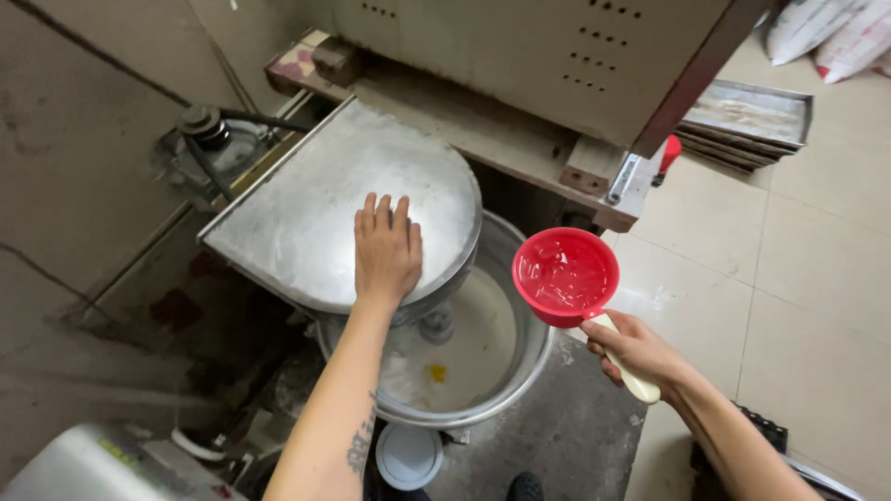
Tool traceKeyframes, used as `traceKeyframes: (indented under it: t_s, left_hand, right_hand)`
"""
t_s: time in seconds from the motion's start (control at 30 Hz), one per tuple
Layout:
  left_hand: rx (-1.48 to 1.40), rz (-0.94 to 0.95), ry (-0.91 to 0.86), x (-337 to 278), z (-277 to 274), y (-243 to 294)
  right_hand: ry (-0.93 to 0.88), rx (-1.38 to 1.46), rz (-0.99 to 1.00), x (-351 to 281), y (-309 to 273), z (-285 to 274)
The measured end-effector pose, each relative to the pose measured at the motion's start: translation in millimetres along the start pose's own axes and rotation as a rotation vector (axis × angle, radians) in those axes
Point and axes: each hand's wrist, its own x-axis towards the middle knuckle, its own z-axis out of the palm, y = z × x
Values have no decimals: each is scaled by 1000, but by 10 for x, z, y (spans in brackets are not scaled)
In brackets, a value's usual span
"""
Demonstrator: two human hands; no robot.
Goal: Using a large commercial mixer to combine dough ingredients including water and pieces of starter dough.
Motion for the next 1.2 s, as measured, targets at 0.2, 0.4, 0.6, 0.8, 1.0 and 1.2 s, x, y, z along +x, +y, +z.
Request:
traceKeyframes:
  t_s: [0.2, 0.4, 0.6, 0.8, 1.0, 1.2]
  left_hand:
    - [-10, -9, 1, -15, 5, -1]
    - [-5, -19, 16, -26, 59, -27]
    - [-21, -35, 7, -12, 29, -5]
    - [-3, -39, -1, -19, 66, -26]
    - [-28, -39, 3, -19, 32, -4]
    - [-16, -23, 25, -32, 39, -10]
  right_hand:
    - [-3, -50, 29, 102, 106, -6]
    - [-21, -66, 48, 146, 183, -47]
    - [-6, -102, 90, 158, 253, -112]
    - [13, -134, 132, 33, 123, -57]
    - [26, -145, 150, 73, 204, -110]
    - [11, -157, 137, 2, 174, -79]
